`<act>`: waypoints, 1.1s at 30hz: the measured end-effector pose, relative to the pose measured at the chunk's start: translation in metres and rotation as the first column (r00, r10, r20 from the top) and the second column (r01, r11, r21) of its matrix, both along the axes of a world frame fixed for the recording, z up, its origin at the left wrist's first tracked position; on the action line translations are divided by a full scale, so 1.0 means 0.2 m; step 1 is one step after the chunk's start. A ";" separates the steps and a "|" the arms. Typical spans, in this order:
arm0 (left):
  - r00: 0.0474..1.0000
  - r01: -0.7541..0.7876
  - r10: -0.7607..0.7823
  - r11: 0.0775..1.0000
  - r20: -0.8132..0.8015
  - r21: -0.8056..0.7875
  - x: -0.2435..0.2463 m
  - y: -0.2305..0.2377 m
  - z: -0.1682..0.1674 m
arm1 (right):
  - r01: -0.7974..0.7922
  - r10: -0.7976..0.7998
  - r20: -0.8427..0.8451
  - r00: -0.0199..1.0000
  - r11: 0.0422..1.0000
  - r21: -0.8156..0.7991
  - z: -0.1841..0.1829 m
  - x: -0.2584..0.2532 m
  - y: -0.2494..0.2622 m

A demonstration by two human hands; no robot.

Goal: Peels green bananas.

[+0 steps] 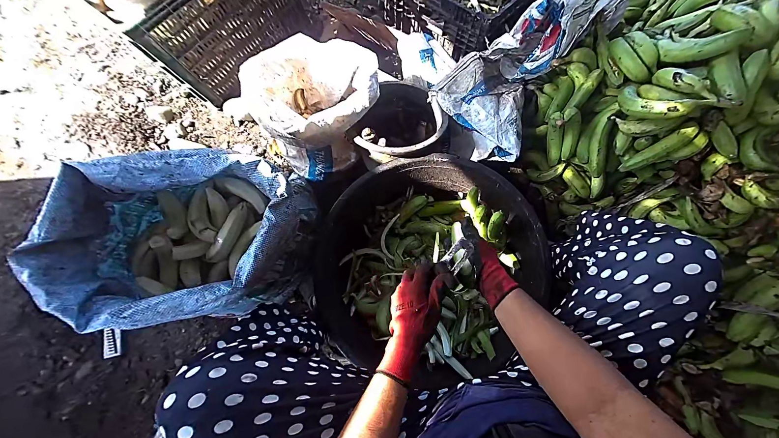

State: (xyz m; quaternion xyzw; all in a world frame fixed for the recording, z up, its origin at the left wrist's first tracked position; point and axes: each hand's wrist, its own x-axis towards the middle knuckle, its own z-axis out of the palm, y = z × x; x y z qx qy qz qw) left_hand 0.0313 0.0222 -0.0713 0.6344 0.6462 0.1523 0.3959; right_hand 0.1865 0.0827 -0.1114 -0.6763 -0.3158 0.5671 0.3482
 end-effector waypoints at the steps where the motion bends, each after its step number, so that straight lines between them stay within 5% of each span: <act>1: 0.999 0.030 -0.029 0.999 -0.019 0.025 0.03 -0.03 0.01 | 0.143 -0.143 -0.098 0.985 0.990 -0.002 -0.01 -0.01 0.02; 3: 0.998 0.033 -0.030 0.998 -0.055 0.047 0.05 -0.05 0.02 | 0.325 -0.326 -0.189 0.926 0.945 -0.032 0.01 -0.03 0.04; 5: 0.995 0.003 0.002 0.999 -0.096 0.053 0.04 -0.04 0.02 | 0.346 -0.347 -0.102 0.932 0.938 -0.030 0.06 -0.07 0.05; 8: 0.994 -0.017 0.019 1.000 -0.103 0.021 0.02 0.00 0.02 | 0.036 -0.029 0.282 0.959 0.999 -0.020 0.09 -0.08 0.03; 12: 0.989 -0.141 0.137 0.988 -0.050 -0.070 -0.06 0.10 -0.02 | -0.272 0.267 0.196 0.944 0.962 -0.003 0.14 -0.13 -0.05; 15: 0.963 -0.267 0.265 0.962 -0.040 -0.047 -0.17 0.16 -0.09 | -0.401 0.403 -0.056 0.913 0.915 0.037 0.12 -0.12 -0.14; 20: 0.996 -0.083 0.083 0.996 0.020 0.014 -0.10 0.08 -0.02 | -0.123 0.107 -0.343 0.933 0.992 -0.025 0.02 -0.04 -0.05; 24: 0.990 0.111 -0.098 0.984 -0.100 0.140 0.01 -0.04 0.03 | 0.167 -0.267 -0.653 0.709 0.963 -0.213 0.02 0.01 0.01; 29: 0.985 0.073 -0.042 0.980 -0.166 0.187 0.02 -0.03 0.03 | 0.262 -0.376 -0.608 0.699 0.926 -0.272 0.06 -0.02 0.04; 33: 0.994 -0.015 0.020 0.999 -0.105 0.046 -0.01 0.04 0.01 | 0.113 -0.134 -0.332 0.934 0.990 -0.081 0.08 -0.09 0.00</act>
